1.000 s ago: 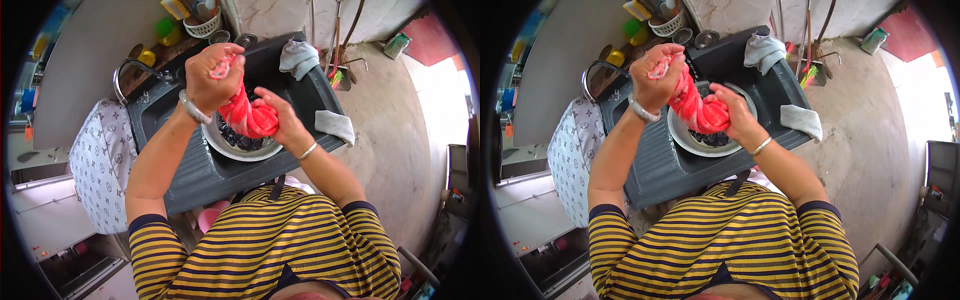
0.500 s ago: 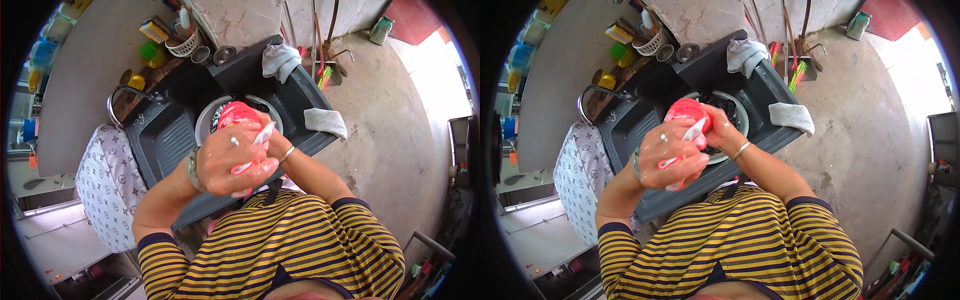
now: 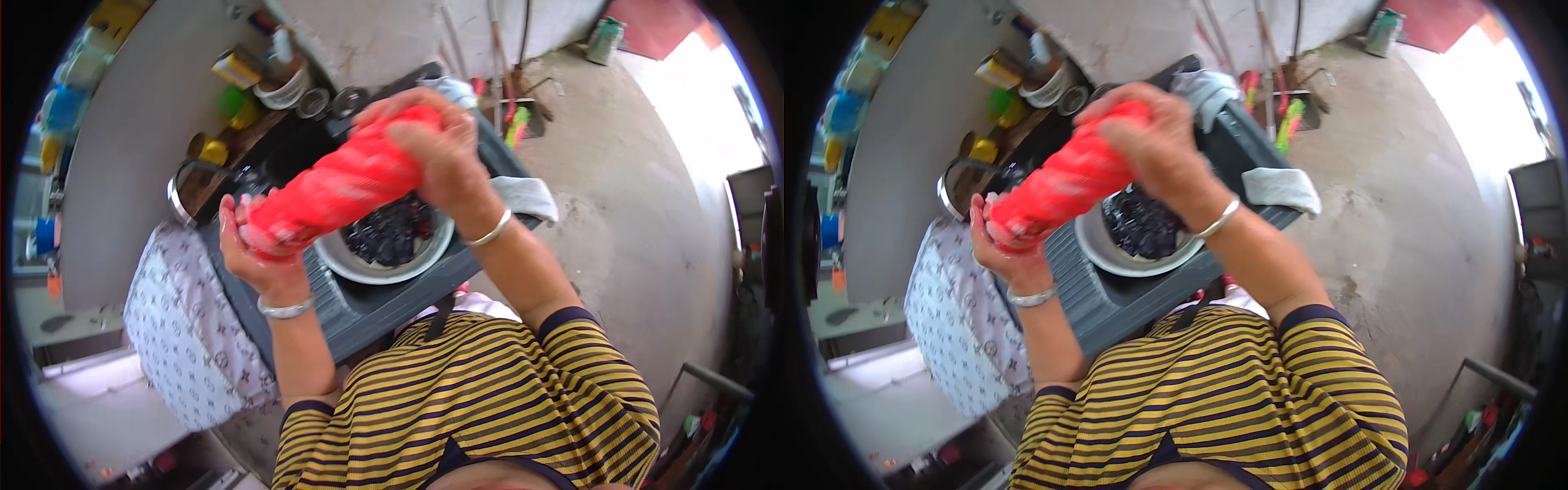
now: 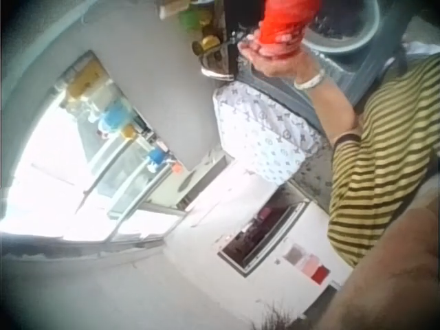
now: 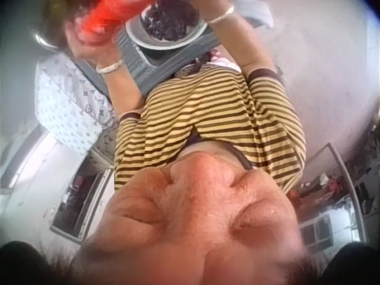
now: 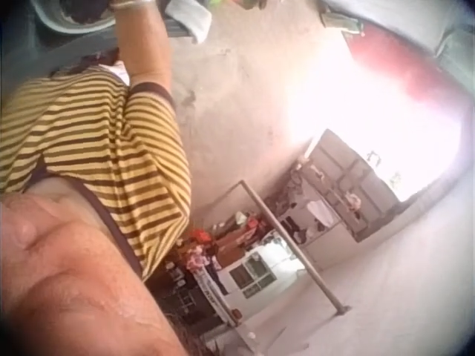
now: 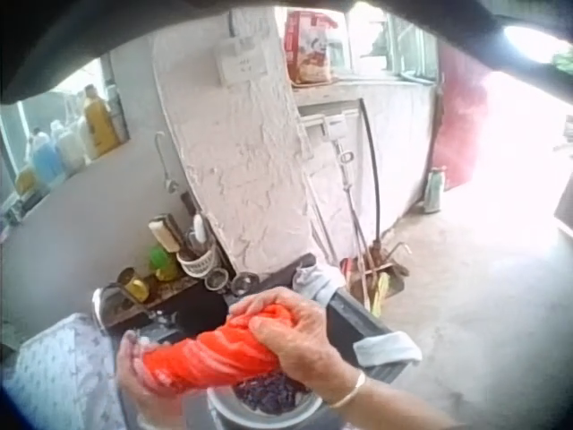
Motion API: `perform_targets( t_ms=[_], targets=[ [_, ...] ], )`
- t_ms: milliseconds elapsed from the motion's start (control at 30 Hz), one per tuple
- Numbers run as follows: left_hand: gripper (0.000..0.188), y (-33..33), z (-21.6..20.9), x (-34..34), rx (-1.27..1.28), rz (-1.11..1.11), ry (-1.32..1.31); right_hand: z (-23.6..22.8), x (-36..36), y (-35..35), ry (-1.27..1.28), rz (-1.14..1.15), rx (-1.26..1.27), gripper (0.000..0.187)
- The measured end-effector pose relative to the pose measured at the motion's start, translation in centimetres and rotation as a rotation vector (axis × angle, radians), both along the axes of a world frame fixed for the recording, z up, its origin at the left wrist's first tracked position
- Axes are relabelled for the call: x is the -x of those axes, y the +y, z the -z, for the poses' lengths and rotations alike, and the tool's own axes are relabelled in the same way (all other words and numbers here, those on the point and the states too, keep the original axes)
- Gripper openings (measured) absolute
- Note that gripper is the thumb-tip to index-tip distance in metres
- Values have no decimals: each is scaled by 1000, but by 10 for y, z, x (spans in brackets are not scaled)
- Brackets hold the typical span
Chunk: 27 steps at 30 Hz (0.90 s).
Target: Hand washing clothes in a sink and hanging them to dry.
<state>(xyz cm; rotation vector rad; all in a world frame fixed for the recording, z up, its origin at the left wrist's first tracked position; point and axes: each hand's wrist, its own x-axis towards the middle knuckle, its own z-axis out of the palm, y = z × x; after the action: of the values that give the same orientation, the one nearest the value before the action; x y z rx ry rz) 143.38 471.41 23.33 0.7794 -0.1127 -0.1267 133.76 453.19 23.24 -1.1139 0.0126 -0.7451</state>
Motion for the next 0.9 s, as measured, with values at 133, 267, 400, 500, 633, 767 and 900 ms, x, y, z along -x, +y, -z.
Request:
perform_targets(
  t_ms=[133,267,400,500,633,767,900],
  targets=[
    [30,12,62,-35,-58,328,257,-13,-8,22,-277,263,716,15],
    [29,16,117,-49,-231,371,245,-21,-8,65,-318,127,1119,26],
    [24,-18,93,-49,-325,492,357,-11,-2,99,-399,97,1341,24],
    [25,-21,51,-45,-410,790,360,4,-1,117,-369,26,1467,22],
    [24,-31,57,-47,-541,960,110,24,5,129,-295,75,1579,21],
    [20,-36,71,-46,-635,1004,-25,37,6,138,-231,66,1626,22],
    [19,-40,81,-45,-682,1020,-70,54,1,147,-94,19,1639,22]
  ],
)
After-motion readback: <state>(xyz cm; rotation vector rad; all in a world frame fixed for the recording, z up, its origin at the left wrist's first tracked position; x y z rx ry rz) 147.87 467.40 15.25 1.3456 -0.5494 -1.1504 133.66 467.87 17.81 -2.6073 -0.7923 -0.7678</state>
